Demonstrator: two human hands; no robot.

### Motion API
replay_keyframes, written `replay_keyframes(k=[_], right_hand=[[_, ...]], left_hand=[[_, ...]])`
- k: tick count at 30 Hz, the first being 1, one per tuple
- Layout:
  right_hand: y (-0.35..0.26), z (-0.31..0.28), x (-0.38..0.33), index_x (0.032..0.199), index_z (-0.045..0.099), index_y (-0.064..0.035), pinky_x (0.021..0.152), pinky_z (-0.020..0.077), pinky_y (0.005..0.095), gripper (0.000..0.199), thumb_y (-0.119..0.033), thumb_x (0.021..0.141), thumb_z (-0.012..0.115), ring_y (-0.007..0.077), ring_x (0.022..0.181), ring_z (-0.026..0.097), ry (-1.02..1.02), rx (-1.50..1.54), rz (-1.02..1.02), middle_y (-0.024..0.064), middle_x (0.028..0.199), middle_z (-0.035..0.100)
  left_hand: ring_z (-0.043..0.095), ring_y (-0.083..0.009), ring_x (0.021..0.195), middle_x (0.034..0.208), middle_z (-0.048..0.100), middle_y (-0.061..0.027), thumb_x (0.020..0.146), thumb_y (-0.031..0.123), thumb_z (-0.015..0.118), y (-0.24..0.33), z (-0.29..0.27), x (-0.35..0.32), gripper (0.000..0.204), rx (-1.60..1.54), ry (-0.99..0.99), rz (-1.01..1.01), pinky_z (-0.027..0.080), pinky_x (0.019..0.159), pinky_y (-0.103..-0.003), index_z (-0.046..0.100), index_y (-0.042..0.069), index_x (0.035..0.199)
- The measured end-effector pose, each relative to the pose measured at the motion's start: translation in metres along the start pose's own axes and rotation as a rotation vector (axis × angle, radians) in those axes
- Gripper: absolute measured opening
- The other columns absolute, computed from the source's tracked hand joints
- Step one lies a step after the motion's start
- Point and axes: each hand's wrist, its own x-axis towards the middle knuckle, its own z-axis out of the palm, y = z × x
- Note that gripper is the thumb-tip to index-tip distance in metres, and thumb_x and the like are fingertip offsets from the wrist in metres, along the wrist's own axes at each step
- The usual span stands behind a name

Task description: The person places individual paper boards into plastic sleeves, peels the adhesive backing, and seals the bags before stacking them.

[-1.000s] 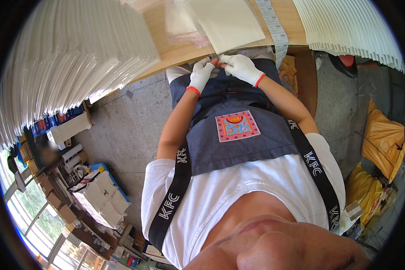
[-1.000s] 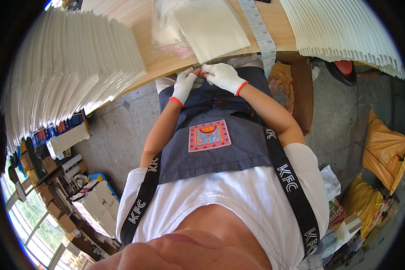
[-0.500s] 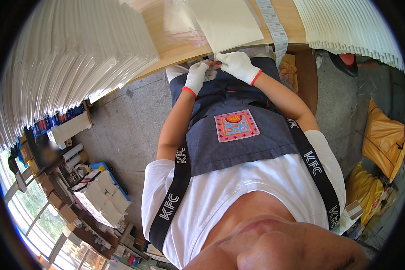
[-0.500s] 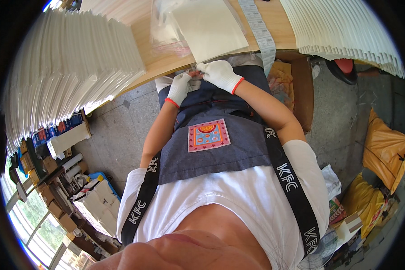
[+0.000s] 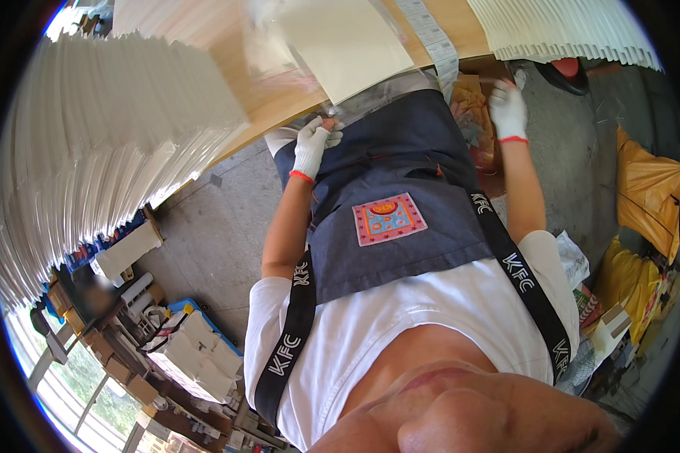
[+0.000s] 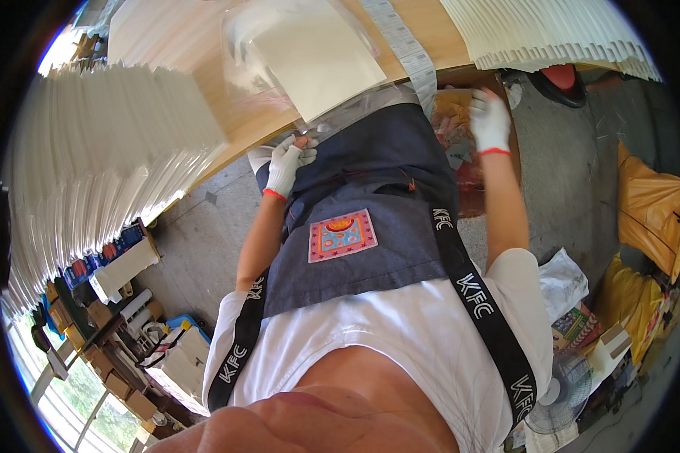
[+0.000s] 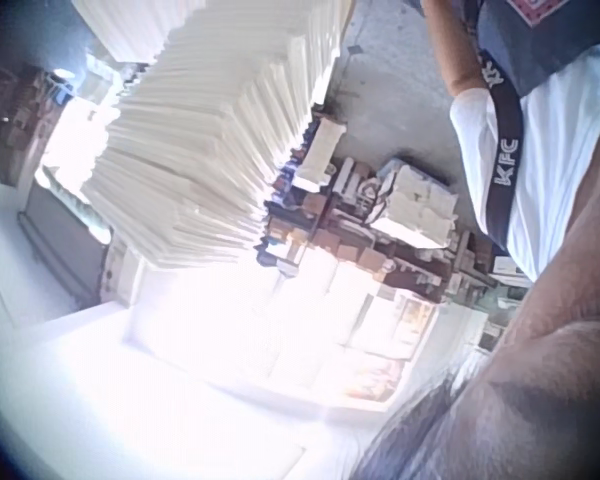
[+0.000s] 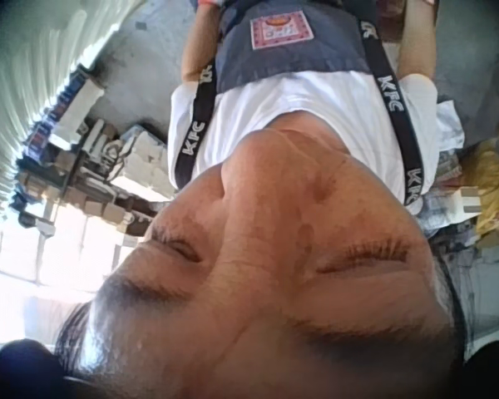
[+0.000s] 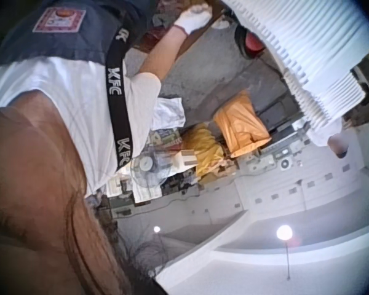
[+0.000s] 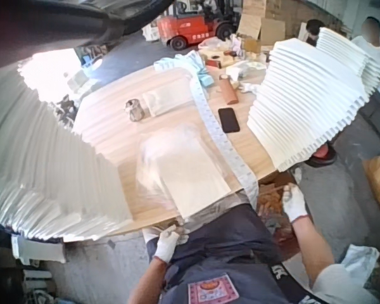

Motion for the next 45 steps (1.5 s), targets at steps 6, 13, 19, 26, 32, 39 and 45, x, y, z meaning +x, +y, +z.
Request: replay_keyframes(k=[6, 13, 19, 26, 32, 39, 45], right_hand=[[-0.02, -0.046, -0.072, 0.076, 0.06, -0.0009, 0.075, 0.0478, 0.0445, 0.034, -0.033, 0.083, 0.054, 0.0365, 0.082, 0.061, -0.326, -2.415, 0.225, 0.0191, 0.087, 0.064], [0.013, 0.193, -0.068, 0.106, 0.058, -0.0133, 0.082, 0.0448, 0.0365, 0.045, -0.024, 0.065, 0.072, 0.0263, 0.098, 0.057, -0.69, -1.715, -1.196, 0.0043, 0.106, 0.06], [0.066, 0.171, -0.027, 0.089, 0.061, -0.0092, 0.076, 0.0458, 0.0365, 0.028, -0.016, 0.063, 0.071, 0.0252, 0.091, 0.058, -0.823, -1.565, -1.124, 0.004, 0.101, 0.059], [0.116, 0.177, -0.046, 0.079, 0.055, -0.004, 0.055, 0.0448, 0.0302, 0.017, -0.016, 0.078, 0.067, 0.018, 0.057, 0.055, -0.072, -1.182, -0.359, 0.0066, 0.068, 0.055], [0.143, 0.176, -0.045, 0.082, 0.051, -0.0079, 0.042, 0.042, 0.0229, 0.013, -0.013, 0.082, 0.063, 0.0086, 0.048, 0.048, 0.229, -0.294, 0.106, 0.0003, 0.068, 0.053], [0.08, 0.105, -0.015, 0.102, 0.05, -0.0027, 0.081, 0.0456, 0.0304, 0.022, -0.006, 0.08, 0.053, 0.0204, 0.094, 0.058, 0.312, -0.858, -0.577, 0.0133, 0.099, 0.059], [0.029, 0.054, -0.006, 0.099, 0.053, 0.0019, 0.077, 0.0442, 0.0246, 0.02, 0.0, 0.079, 0.052, 0.0169, 0.089, 0.062, -0.238, -1.036, 0.012, 0.0106, 0.102, 0.061]], left_hand=[[0.062, -0.0215, 0.073, 0.1, 0.063, -0.0088, 0.074, 0.006, 0.064, 0.022, -0.011, -0.003, 0.021, 1.094, 0.349, 1.026, 0.05, 0.062, -0.032, 0.061, 0.008, 0.094], [0.06, -0.0238, 0.072, 0.102, 0.062, -0.0033, 0.065, 0.012, 0.07, 0.036, 0.004, 0.011, 0.018, 1.314, 0.102, 1.298, 0.049, 0.06, -0.035, 0.054, 0.01, 0.073], [0.059, -0.0261, 0.071, 0.079, 0.06, -0.0072, 0.069, 0.007, 0.072, 0.005, -0.005, 0.008, 0.022, 1.024, 0.261, 1.142, 0.047, 0.058, -0.034, 0.05, 0.008, 0.074], [0.056, -0.0161, 0.08, 0.08, 0.053, -0.0023, 0.085, 0.005, 0.056, -0.047, 0.012, 0.028, 0.011, -0.402, 0.385, 0.47, 0.048, 0.069, -0.029, 0.046, 0.009, 0.082], [0.06, -0.0207, 0.092, 0.097, 0.06, -0.0075, 0.084, -0.001, 0.042, -0.022, 0.036, 0.023, 0.018, -0.981, 0.265, 0.254, 0.054, 0.081, -0.039, 0.054, 0.004, 0.097], [0.058, -0.0252, 0.077, 0.095, 0.059, -0.0154, 0.085, -0.004, 0.034, -0.087, 0.012, 0.046, 0.025, -1.302, 0.198, -0.185, 0.055, 0.072, -0.038, 0.053, -0.001, 0.101], [0.058, -0.0231, 0.078, 0.12, 0.052, -0.0165, 0.095, 0.02, 0.04, -0.036, 0.103, 0.042, 0.034, -0.371, -0.374, -0.249, 0.052, 0.076, -0.042, 0.041, 0.006, 0.126]])
